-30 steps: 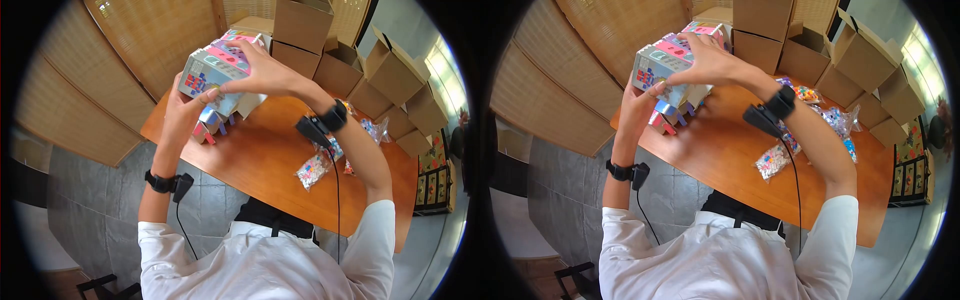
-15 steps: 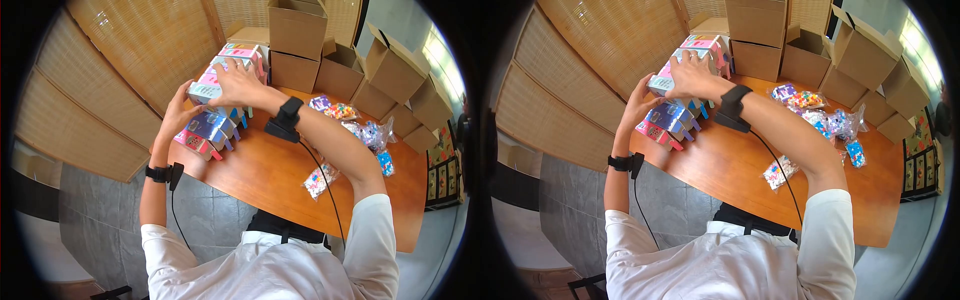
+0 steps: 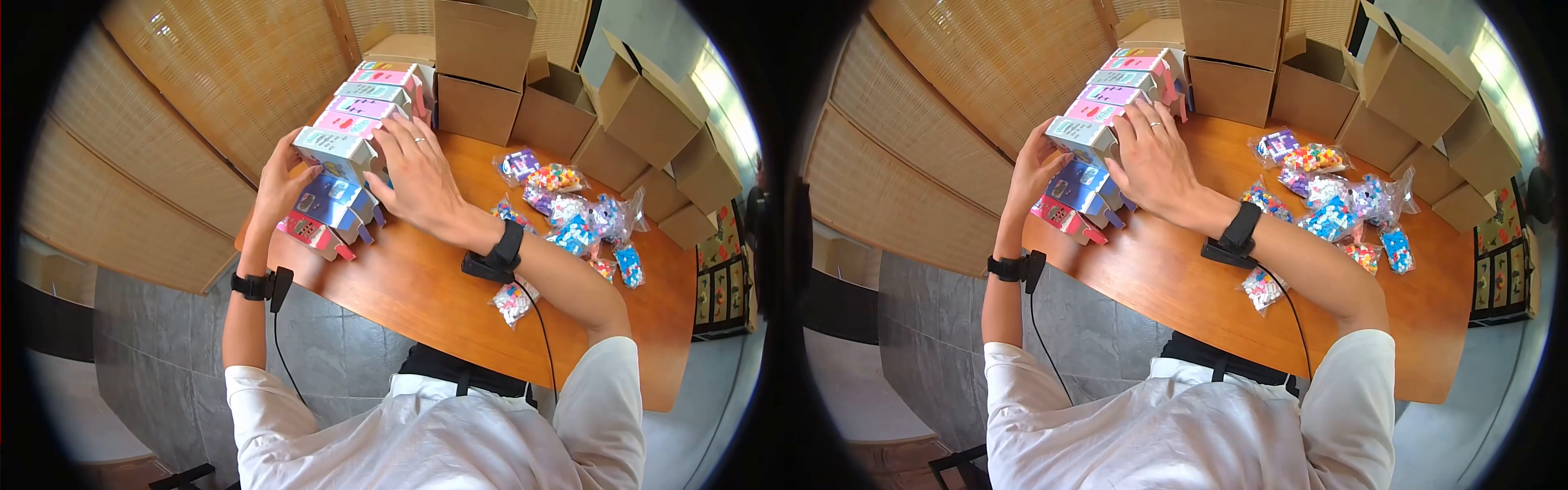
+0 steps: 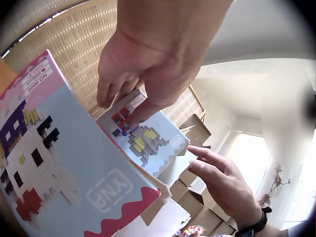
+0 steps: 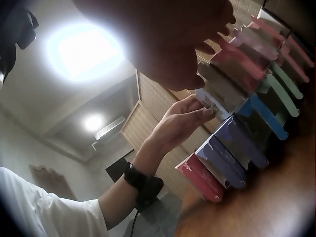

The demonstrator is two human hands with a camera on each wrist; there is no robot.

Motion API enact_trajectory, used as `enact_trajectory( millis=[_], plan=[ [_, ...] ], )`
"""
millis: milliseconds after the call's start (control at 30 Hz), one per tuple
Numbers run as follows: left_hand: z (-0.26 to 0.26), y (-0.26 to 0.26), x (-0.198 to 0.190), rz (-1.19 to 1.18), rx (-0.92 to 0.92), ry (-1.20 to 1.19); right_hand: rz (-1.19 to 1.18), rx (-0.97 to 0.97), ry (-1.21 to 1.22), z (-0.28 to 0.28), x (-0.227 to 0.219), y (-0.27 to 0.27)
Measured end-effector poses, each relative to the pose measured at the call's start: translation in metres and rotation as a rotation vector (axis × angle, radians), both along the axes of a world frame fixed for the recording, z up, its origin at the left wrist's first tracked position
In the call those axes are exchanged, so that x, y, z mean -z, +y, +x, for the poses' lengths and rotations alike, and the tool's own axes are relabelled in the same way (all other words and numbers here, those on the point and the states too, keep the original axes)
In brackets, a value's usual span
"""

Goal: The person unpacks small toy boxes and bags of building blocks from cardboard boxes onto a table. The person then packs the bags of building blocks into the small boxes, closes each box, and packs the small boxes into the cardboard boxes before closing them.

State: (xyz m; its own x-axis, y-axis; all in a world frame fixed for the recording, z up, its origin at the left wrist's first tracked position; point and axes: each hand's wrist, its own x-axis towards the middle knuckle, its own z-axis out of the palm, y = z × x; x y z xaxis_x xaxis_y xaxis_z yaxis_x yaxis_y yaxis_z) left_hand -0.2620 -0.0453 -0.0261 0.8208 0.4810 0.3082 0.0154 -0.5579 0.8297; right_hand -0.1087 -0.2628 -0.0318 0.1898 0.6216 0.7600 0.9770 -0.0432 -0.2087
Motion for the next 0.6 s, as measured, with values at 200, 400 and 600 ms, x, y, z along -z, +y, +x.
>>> enact_trajectory(
  millis=[200, 400, 600],
  plan=[
    [0.004, -0.002, 0.002, 0.039, -0.043, -0.027, -0.023, -0.066, 0.006, -0.001, 0.004, 0.005],
    [0.004, -0.005, -0.002, 0.045, -0.026, -0.015, -0.041, -0.11, 0.036, 0.0, 0.003, 0.007],
    [-0.003, -0.013, -0.005, 0.184, -0.103, 0.025, -0.02, -0.141, 0.043, 0.005, -0.002, -0.002]
  ],
)
